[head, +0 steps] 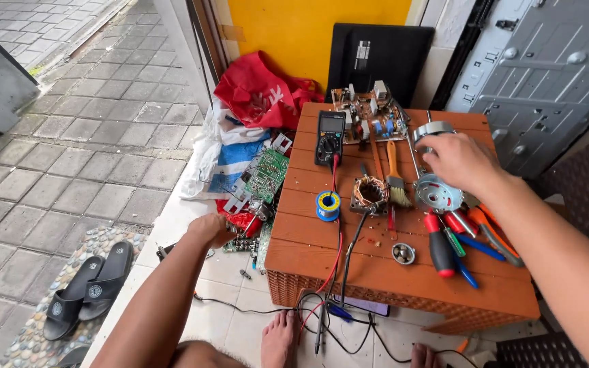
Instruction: The person disassembles a small electric motor, removes the rotor, and uses a screwdriver to work on the stator assembly. They then reassemble the motor components and test the rotor's movement.
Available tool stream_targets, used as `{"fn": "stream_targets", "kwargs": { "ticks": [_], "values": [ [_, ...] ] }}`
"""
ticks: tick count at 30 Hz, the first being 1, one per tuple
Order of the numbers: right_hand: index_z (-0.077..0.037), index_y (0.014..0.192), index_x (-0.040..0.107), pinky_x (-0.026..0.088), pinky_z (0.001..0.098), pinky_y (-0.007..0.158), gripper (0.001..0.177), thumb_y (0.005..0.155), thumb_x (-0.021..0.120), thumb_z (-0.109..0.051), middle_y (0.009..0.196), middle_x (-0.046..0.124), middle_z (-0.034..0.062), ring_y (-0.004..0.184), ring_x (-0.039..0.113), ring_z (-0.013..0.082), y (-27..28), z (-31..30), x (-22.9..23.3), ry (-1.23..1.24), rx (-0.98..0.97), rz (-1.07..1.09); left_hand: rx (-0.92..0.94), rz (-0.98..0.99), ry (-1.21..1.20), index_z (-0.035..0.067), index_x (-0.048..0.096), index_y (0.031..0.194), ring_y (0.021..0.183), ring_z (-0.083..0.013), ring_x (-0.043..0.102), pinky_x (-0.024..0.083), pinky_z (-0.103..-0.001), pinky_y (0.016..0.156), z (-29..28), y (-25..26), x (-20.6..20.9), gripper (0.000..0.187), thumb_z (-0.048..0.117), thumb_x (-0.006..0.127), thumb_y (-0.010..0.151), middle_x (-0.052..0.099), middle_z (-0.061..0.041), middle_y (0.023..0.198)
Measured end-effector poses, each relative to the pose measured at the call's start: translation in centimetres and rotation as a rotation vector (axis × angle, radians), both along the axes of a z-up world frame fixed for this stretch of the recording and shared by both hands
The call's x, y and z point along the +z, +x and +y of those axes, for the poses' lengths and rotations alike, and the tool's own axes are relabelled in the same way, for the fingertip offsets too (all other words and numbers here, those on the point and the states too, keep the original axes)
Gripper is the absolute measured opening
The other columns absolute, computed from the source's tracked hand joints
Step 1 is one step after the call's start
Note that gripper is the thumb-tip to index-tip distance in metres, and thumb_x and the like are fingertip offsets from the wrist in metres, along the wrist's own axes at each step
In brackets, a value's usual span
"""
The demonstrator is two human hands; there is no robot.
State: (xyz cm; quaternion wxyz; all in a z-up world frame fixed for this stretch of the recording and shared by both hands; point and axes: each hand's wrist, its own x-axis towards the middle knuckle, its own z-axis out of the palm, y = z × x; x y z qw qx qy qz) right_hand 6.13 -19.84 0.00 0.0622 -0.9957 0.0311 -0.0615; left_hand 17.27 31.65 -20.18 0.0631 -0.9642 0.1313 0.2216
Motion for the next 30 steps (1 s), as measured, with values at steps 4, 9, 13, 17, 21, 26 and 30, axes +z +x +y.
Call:
{"fn": "stream_targets", "kwargs": {
  "ticks": [4, 9, 13, 17, 21, 26, 30],
  "values": [
    [-0.018, 0.130, 0.071, 0.052, 0.0537, 0.104, 0.034, 0.100, 0.055, -0.022, 0.120, 0.075, 0.0186, 0.119, 0.066, 0.0420, 5.6, 3.1, 0.1, -0.063, 0.140, 0.024, 0.053, -0.042, -0.150, 0.004, 0.068, 0.116, 0.115, -0.0363, 0.069, 0.055, -0.047, 0.100, 0.1, -1.3, 3.0, 0.068, 0.064, 0.060, 0.087, 0.072, -0.022, 0.116],
    [-0.026, 0.126, 0.074, 0.058, 0.0420, 0.091, 0.029, 0.101, 0.059, -0.027, 0.108, 0.074, 0.0066, 0.105, 0.071, 0.0272, 13.4, 3.6, -6.2, -0.114, 0.166, 0.016, 0.074, 0.038, -0.194, 0.004, 0.064, 0.127, 0.120, -0.0344, 0.067, 0.055, -0.044, 0.103, -0.2, -2.0, 5.3, 0.059, 0.053, 0.051, 0.097, 0.070, -0.021, 0.120],
    [-0.021, 0.117, 0.076, 0.060, 0.0466, 0.084, 0.025, 0.095, 0.067, -0.029, 0.106, 0.070, 0.0100, 0.099, 0.072, 0.0334, 14.9, 3.7, -9.6, -0.240, 0.247, -0.027, 0.047, 0.043, -0.124, 0.005, 0.064, 0.128, 0.119, -0.0333, 0.068, 0.056, -0.044, 0.101, 2.0, 0.1, 0.3, 0.063, 0.057, 0.051, 0.095, 0.070, -0.019, 0.119],
    [-0.014, 0.114, 0.072, 0.061, 0.0520, 0.081, 0.026, 0.090, 0.069, -0.026, 0.107, 0.062, 0.0118, 0.101, 0.069, 0.0394, 14.9, 3.1, -11.0, -0.248, 0.325, -0.052, 0.044, 0.054, -0.092, 0.006, 0.064, 0.127, 0.121, -0.0328, 0.067, 0.056, -0.045, 0.103, 1.8, 0.7, -1.0, 0.064, 0.059, 0.055, 0.093, 0.070, -0.018, 0.121],
    [-0.015, 0.112, 0.067, 0.059, 0.0506, 0.087, 0.025, 0.090, 0.067, -0.027, 0.106, 0.066, 0.0109, 0.100, 0.071, 0.0381, 14.1, 2.7, -9.8, -0.169, 0.302, -0.036, 0.038, -0.080, -0.158, 0.009, 0.070, 0.117, 0.104, -0.0339, 0.073, 0.059, -0.046, 0.091, -0.1, 0.3, 1.2, 0.050, 0.050, 0.060, 0.091, 0.073, -0.015, 0.105],
    [-0.015, 0.113, 0.067, 0.057, 0.0470, 0.088, 0.025, 0.088, 0.071, -0.019, 0.102, 0.068, 0.0097, 0.101, 0.070, 0.0353, 12.6, 0.1, -6.3, 0.139, 0.264, -0.283, 0.054, -0.597, -0.450, 0.012, 0.074, 0.107, 0.080, -0.0342, 0.075, 0.060, -0.046, 0.073, -4.8, -0.5, 9.4, 0.031, 0.038, 0.057, 0.099, 0.074, -0.012, 0.086],
    [-0.010, 0.116, 0.073, 0.056, 0.0383, 0.079, 0.021, 0.098, 0.062, -0.007, 0.096, 0.065, 0.0087, 0.072, 0.071, 0.0230, 7.5, -4.9, 0.5, 0.533, 0.074, -0.363, -0.196, -1.054, -0.930, 0.016, 0.072, 0.108, 0.073, -0.0335, 0.072, 0.058, -0.045, 0.064, -12.4, 0.2, 15.7, 0.018, 0.018, 0.072, 0.091, 0.072, -0.010, 0.085]
  ]
}}
